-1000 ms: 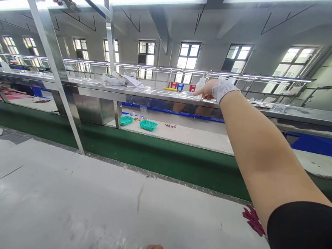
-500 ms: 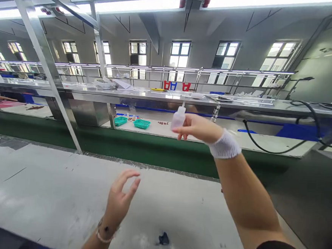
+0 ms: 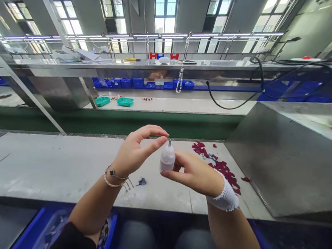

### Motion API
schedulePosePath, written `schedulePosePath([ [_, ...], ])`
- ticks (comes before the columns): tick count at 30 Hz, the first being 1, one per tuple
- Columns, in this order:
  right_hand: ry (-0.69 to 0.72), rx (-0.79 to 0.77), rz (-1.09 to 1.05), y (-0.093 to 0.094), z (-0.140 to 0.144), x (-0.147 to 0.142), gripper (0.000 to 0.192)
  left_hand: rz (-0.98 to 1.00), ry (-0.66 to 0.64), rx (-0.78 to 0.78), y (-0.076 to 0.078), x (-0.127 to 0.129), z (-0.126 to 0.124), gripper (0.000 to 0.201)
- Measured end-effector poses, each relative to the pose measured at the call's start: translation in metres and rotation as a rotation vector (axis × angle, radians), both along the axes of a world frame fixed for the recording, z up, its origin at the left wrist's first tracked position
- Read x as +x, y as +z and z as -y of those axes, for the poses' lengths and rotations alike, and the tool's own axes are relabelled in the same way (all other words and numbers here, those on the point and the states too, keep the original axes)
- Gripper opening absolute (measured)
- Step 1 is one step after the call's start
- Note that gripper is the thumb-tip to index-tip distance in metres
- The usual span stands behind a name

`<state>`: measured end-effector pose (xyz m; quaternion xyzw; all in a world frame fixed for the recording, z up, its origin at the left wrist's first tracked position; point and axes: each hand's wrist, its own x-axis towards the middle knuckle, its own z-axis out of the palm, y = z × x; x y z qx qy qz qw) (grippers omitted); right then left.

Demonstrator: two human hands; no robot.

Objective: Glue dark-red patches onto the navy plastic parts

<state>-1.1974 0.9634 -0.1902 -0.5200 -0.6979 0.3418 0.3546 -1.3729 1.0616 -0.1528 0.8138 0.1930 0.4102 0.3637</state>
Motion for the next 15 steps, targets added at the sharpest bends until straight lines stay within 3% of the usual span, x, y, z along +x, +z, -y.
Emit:
schedulePosePath([
  [6,-0.003,0.023,-0.007,0.002,0.034,0.014,0.025,0.034,-0.092,0.012,0.004,0.018,0.030,0.017],
  [15,0.033,0.055,-0.052,0.001,0.050,0.019,0.019,0.013,-0.052,0.070,0.011,0.022,0.042,0.014],
])
